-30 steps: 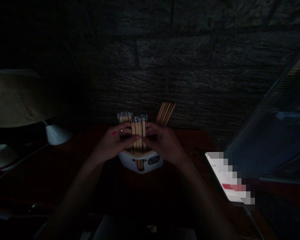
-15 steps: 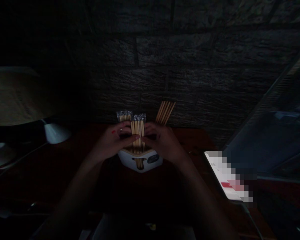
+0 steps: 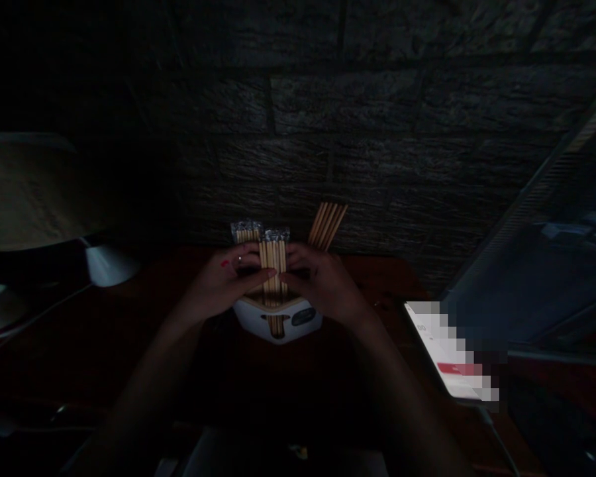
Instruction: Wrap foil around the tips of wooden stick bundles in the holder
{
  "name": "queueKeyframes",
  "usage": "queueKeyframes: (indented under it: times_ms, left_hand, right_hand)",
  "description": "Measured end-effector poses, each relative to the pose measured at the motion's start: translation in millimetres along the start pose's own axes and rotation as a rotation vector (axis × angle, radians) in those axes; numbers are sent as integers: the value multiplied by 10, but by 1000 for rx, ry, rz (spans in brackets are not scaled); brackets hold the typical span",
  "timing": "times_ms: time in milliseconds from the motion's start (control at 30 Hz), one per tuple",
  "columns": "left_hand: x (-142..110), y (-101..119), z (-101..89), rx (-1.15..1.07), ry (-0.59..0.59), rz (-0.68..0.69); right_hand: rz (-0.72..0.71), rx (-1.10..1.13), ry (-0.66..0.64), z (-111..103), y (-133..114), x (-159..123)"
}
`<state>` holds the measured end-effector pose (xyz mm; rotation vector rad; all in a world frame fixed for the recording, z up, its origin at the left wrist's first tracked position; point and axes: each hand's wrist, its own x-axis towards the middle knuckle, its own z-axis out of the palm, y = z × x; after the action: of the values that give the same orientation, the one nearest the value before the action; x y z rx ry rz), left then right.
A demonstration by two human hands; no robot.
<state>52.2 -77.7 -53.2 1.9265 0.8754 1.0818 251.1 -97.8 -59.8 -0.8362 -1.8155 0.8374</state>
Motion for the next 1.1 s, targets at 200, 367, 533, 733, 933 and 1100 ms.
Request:
queueKeyframes:
  times_ms: [200,367,533,733,933,1100]
  left_hand:
    - [6,26,8,-2,1,30]
    - [17,29,4,15,4,46]
    - [18,11,-6,8,-1,20]
    - [7,54,3,-2,13,5]
    - [-7,52,4,-54,4,-10]
    - [9,38,1,-43,-2,9]
  right_hand:
    - [22,-10,7,0,-28,-2]
    - [-1,-20,12,-5,-20,4]
    - [-14,-6,1,-5,-7,-2]
    - [0,-23,-5,1,-22,-9]
    - [16,-5,-4,9,-71,-8]
    - [8,10,-4,21,-53,-7]
